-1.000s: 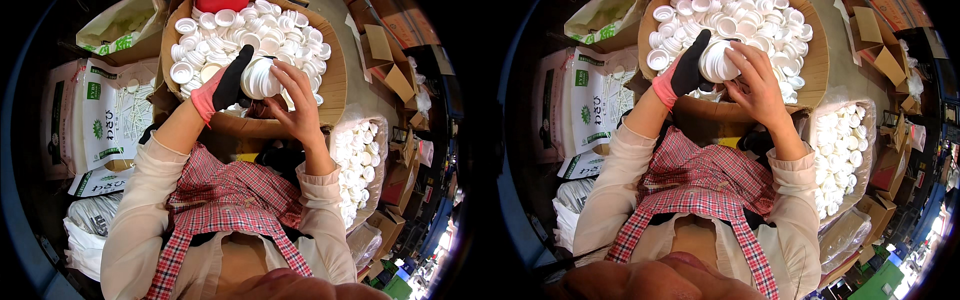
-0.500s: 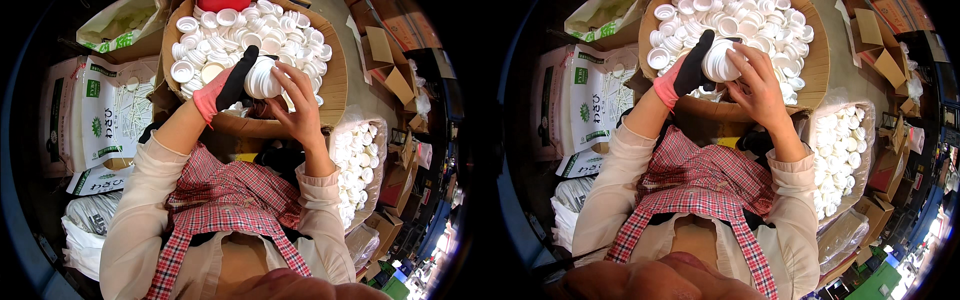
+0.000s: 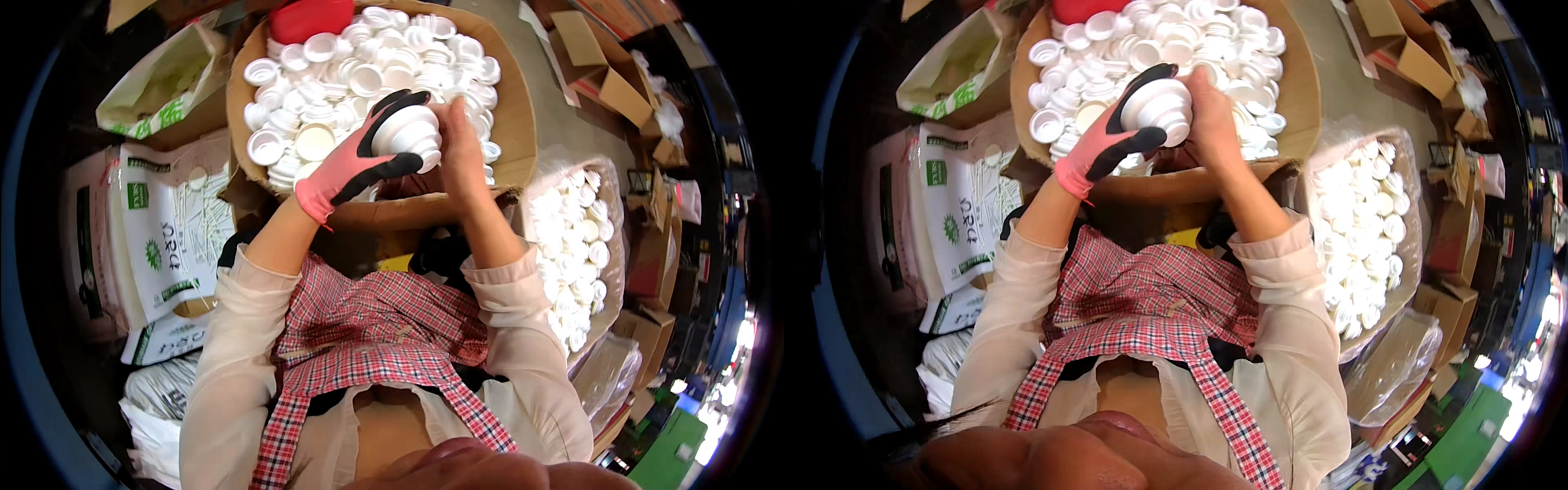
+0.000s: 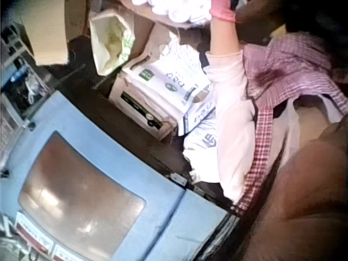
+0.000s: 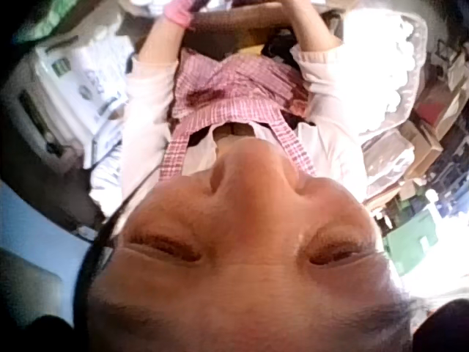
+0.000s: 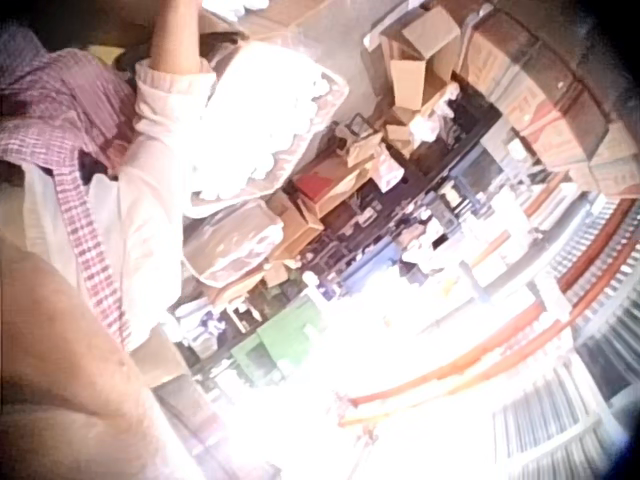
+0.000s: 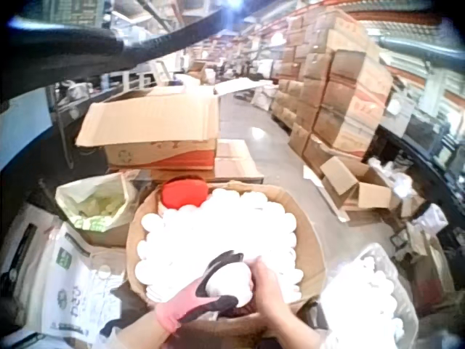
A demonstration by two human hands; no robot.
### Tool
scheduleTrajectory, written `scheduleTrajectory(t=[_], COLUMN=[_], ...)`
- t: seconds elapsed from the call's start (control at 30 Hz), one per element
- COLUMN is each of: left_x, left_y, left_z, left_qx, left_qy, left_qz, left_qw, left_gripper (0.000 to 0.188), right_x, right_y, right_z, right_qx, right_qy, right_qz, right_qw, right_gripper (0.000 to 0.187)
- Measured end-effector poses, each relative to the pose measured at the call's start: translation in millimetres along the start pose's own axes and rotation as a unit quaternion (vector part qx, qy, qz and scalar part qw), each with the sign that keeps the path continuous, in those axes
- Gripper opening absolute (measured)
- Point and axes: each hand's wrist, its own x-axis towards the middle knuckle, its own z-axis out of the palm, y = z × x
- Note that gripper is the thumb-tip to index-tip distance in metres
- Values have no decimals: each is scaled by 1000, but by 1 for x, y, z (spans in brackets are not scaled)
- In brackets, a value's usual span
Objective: The person sits on the floor and repeatedly picks up small white plastic cups from a large cardboard box. They wipe the inside of each cup with a dark cloth and then place it into a second box. The person continues this repetitive process throughout the clip.
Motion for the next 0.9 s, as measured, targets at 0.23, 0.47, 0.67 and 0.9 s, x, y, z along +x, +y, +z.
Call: scheduleTrajectory(t=[0.23,0.47,0.67,0.9], left_x=[6,13,25,26], left_y=[-31,-33,-37,-45], left_z=[16,1,17,4], left_qx=[-68,23,-25,14], left_qy=[54,-33,-4,17], left_qz=[-91,-37,-114,-170], left_qw=[992,998,993,985], left_gripper=[69,63,50,45], right_x=[19,-11,-88,-168], right_y=[21,2,-36,27], right_z=[-21,-56,-253,-435], right_qx=[-233,-69,-256,-491], right_qy=[167,-166,278,399], right_qz=[-205,-85,-90,204], right_qw=[936,980,921,747], right_gripper=[72,56,44,76])
